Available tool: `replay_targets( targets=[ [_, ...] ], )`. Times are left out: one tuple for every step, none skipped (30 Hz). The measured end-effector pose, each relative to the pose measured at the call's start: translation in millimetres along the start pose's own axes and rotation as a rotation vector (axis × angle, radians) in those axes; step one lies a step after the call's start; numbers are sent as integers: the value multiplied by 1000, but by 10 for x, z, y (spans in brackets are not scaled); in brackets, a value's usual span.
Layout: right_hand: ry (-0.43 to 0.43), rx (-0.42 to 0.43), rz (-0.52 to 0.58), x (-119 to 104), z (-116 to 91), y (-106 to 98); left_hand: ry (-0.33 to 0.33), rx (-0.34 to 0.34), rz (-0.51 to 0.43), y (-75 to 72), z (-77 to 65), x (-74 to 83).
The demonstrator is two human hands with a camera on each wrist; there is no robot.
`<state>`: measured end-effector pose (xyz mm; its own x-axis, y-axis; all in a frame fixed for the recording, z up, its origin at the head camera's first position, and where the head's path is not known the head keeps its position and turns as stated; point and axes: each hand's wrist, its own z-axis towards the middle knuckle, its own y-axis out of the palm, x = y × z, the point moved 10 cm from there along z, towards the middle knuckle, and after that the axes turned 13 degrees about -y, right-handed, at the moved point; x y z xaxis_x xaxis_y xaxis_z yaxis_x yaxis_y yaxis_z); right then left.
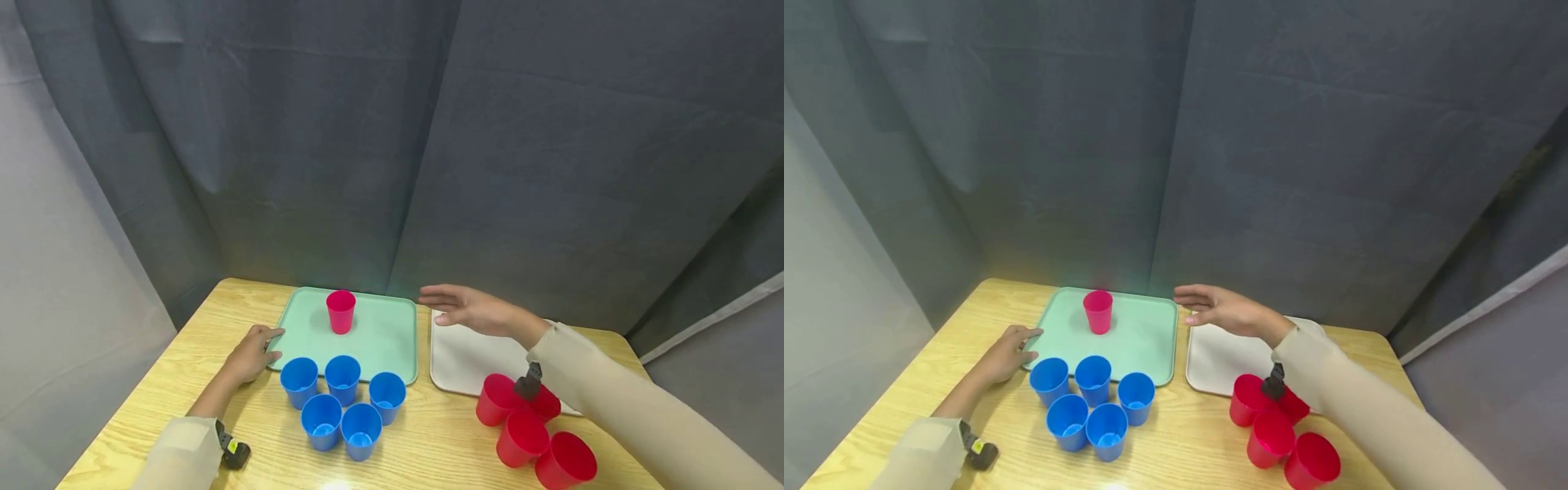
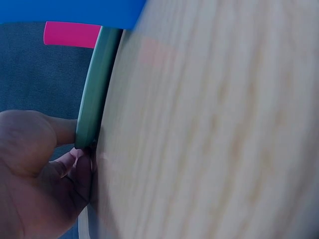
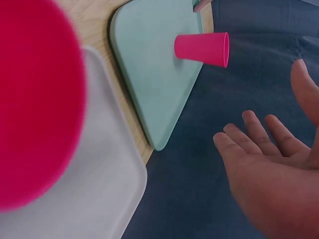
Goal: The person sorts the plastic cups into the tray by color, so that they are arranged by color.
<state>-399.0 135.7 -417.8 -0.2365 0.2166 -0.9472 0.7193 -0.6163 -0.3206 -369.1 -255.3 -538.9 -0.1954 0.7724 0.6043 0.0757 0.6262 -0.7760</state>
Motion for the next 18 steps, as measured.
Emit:
replay_targets(
  targets=[
    [8,-1,-6,11,-47,-19,0,1,0,2,0,0],
    [11,-3,-9,21,-93,-37,0,0,1,3,-1,-1],
    [14,-6,-10,32,-140,-53,0,0,2,2,-2,-1],
    [13,-12,-11,41,-187,-67,2,1,3,0,-3,2],
    [15,-16,-10,53,-232,-83,4,1,3,-4,-4,5],
    [10,-22,-10,62,-275,-98,6,1,6,-8,-5,8],
    [12,-23,-15,78,-318,-115,8,2,7,-13,-5,8],
    [13,-23,-18,91,-358,-132,9,3,8,-17,-5,8],
    [13,-23,-19,103,-397,-148,9,4,9,-22,-7,8],
    [11,-22,-23,114,-436,-163,9,5,10,-26,-9,6],
    [13,-19,-25,128,-473,-178,9,5,11,-29,-11,3],
    [10,-18,-26,137,-510,-191,7,6,11,-32,-13,0],
    [14,-16,-25,150,-547,-206,6,7,10,-35,-15,-1],
    [10,-16,-26,159,-583,-220,3,7,8,-38,-18,-2],
    [9,-16,-26,170,-618,-234,3,8,8,-40,-19,-4],
    [7,-15,-26,179,-653,-249,2,8,7,-42,-19,-6],
    [5,-16,-24,189,-687,-263,0,8,6,-44,-20,-7],
    [6,-15,-26,203,-721,-280,-2,10,5,-48,-22,-9]
  ],
)
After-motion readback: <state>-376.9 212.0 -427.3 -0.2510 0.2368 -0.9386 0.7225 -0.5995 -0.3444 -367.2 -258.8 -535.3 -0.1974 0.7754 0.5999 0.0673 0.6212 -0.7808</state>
